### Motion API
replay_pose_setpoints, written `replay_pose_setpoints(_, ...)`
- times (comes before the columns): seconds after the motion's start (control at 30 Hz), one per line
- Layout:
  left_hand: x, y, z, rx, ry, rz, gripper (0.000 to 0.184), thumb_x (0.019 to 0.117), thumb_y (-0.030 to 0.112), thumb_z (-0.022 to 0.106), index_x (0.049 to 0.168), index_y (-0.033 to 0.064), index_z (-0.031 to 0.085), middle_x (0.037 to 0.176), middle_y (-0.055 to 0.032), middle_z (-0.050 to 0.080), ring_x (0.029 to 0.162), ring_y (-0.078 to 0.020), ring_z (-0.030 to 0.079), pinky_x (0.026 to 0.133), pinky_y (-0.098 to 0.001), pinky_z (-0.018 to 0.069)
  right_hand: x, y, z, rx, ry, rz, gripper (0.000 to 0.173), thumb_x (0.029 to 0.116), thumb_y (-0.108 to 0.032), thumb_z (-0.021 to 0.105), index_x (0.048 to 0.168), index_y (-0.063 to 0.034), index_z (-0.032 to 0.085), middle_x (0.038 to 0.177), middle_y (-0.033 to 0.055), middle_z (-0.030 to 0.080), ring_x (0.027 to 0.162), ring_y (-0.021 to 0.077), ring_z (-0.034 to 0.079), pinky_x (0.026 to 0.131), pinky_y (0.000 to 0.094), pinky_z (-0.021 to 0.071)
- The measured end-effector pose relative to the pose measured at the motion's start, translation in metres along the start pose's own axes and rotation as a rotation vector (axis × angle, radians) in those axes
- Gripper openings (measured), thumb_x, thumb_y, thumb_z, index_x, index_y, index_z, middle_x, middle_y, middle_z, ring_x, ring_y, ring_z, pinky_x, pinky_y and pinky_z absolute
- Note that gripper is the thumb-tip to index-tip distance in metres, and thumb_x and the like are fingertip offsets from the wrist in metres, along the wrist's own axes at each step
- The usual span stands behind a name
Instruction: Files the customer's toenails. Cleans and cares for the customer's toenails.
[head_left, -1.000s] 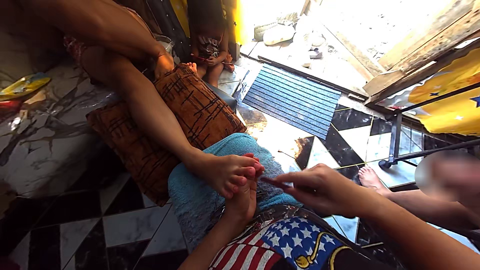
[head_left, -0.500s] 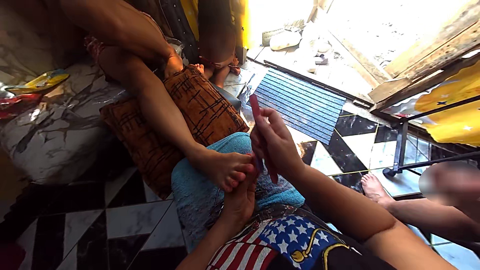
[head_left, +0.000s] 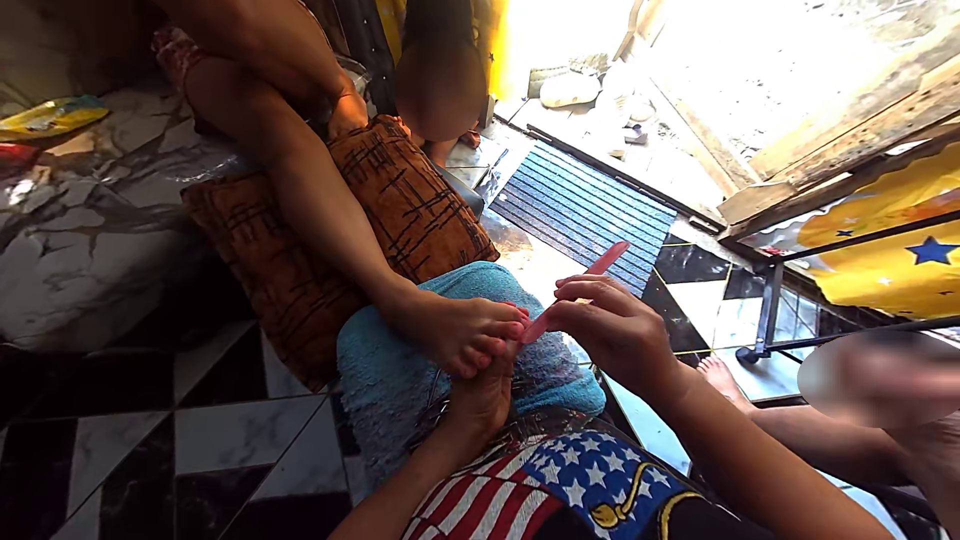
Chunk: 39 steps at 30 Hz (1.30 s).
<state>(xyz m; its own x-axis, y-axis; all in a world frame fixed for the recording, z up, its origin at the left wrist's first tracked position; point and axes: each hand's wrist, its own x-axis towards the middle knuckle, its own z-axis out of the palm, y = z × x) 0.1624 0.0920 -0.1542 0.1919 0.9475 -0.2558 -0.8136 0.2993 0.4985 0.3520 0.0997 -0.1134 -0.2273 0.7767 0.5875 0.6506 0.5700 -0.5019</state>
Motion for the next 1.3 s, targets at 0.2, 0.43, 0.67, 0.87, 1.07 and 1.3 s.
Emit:
replay_pose_setpoints(0.2, 0.0, 0.004, 0.0, 0.02, 0.02, -0.064, 0.018, 0.0857, -0.01, 0.073, 0.101, -0.0008, 0.072, 0.102, -0.0123, 0.075, 0.098, -0.018, 0.072, 0.093, -0.0309, 0.058, 0.006, 0.001, 0.002, 0.042, -0.06, -0.057, 0.014, 0.1005, -0.019, 0.067, 0.098, -0.0112, 0.078, 0.107, 0.0069, 0.074, 0.117, 0.0176, 0.066, 0.103, 0.0309, 0.053)
replay_pose_setpoints(0.43, -0.001, 0.006, 0.0, 0.143, 0.07, -0.042, 0.019, 0.0874, -0.015, 0.064, 0.098, -0.0004, 0.071, 0.097, -0.0093, 0.074, 0.095, -0.0166, 0.072, 0.092, -0.0309, 0.0578, 0.029, 0.018, -0.004, 0.081, -0.13, -0.167, 0.012, 0.0973, -0.014, 0.07, 0.091, -0.0089, 0.079, 0.103, 0.0066, 0.073, 0.113, 0.0176, 0.066, 0.1, 0.0306, 0.0545)
replay_pose_setpoints(0.67, -0.001, 0.004, -0.001, 0.156, 0.074, -0.02, 0.019, 0.0869, -0.014, 0.063, 0.097, -0.0002, 0.071, 0.095, -0.0093, 0.074, 0.093, -0.0167, 0.072, 0.091, -0.031, 0.0583, 0.025, 0.009, -0.001, 0.054, -0.125, -0.148, 0.013, 0.0989, -0.016, 0.068, 0.093, -0.0087, 0.077, 0.102, 0.0064, 0.073, 0.11, 0.016, 0.068, 0.097, 0.029, 0.0561)
replay_pose_setpoints(0.87, -0.003, 0.003, 0.005, 0.189, 0.107, -0.011, 0.023, 0.088, -0.016, 0.058, 0.094, 0.003, 0.07, 0.091, -0.0044, 0.075, 0.089, -0.0127, 0.073, 0.087, -0.0285, 0.0598, 0.014, -0.013, 0.01, 0.02, -0.141, -0.138, 0.014, 0.1018, -0.018, 0.065, 0.098, -0.0107, 0.076, 0.102, 0.0078, 0.074, 0.108, 0.0194, 0.068, 0.094, 0.0319, 0.0562)
replay_pose_setpoints(1.07, -0.004, 0.009, 0.004, 0.134, 0.027, -0.02, 0.018, 0.0903, -0.014, 0.06, 0.098, -0.0015, 0.07, 0.096, -0.0107, 0.075, 0.094, -0.0181, 0.073, 0.094, -0.0315, 0.058, 0.027, 0.036, -0.019, -0.061, -0.016, -0.066, 0.011, 0.0942, -0.017, 0.073, 0.092, -0.0079, 0.079, 0.101, 0.0088, 0.073, 0.108, 0.0195, 0.068, 0.096, 0.0344, 0.0547)
replay_pose_setpoints(1.3, -0.003, 0.007, 0.006, 0.108, 0.045, -0.028, 0.021, 0.0894, -0.017, 0.059, 0.097, -0.0008, 0.07, 0.096, -0.0092, 0.074, 0.094, -0.0156, 0.072, 0.092, -0.0296, 0.0581, 0.042, 0.021, -0.016, 0.19, -0.207, -0.26, 0.014, 0.0973, -0.017, 0.071, 0.091, -0.0087, 0.079, 0.103, 0.0063, 0.073, 0.115, 0.0177, 0.066, 0.102, 0.0312, 0.0537)
